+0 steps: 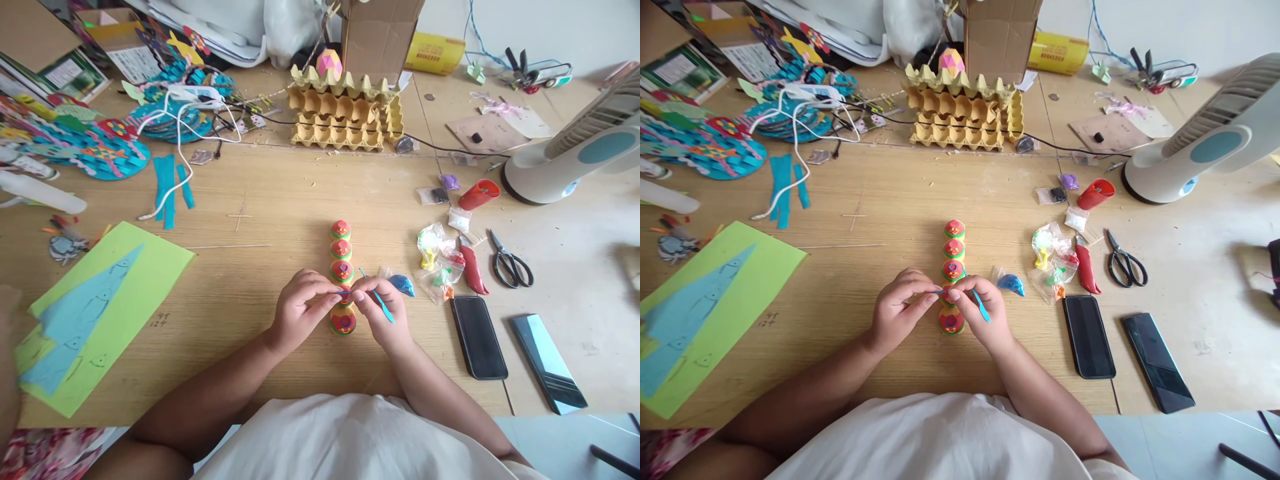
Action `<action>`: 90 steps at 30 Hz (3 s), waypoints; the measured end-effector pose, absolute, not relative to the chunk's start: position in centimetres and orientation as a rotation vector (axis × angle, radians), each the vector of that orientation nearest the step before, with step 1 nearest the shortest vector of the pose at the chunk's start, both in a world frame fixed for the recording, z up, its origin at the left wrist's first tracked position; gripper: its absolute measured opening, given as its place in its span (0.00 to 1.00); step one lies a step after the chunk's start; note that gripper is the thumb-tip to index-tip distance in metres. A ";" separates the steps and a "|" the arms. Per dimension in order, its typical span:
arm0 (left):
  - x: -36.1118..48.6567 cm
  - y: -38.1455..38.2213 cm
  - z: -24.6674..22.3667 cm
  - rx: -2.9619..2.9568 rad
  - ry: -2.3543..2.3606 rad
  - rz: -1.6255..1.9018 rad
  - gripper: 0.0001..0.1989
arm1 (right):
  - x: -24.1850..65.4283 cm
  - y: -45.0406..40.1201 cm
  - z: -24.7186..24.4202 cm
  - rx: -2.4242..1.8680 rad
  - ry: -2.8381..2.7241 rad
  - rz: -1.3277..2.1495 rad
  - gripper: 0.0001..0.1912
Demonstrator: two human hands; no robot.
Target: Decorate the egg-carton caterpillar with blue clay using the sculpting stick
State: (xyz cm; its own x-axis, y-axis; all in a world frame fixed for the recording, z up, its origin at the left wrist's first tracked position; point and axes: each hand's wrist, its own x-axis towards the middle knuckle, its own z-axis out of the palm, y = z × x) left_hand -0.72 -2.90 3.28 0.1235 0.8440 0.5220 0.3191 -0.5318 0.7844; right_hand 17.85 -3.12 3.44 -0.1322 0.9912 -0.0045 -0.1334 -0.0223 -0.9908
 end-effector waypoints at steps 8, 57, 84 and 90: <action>-1.0 -2.4 2.4 1.713 1.237 1.382 0.08 | 17.5 -2.5 2.5 -1.093 -1.103 1.342 0.15; 1.1 4.9 -0.5 1.058 1.221 1.326 0.12 | 17.0 4.9 0.6 -1.240 -1.510 1.057 0.14; 0.2 5.0 0.1 1.765 1.497 1.295 0.05 | 17.0 5.5 0.1 -1.293 -1.519 0.965 0.11; 0.2 4.9 0.1 1.801 1.509 1.297 0.05 | 16.9 5.6 -0.2 -1.307 -1.468 0.976 0.14</action>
State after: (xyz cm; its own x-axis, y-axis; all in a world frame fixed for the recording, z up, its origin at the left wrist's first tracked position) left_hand 0.17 4.89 0.15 -0.0432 0.9293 0.3668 0.5021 -0.2972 0.8121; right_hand 16.91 5.62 -0.17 -0.0221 0.9921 0.1234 0.2702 0.1248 -0.9547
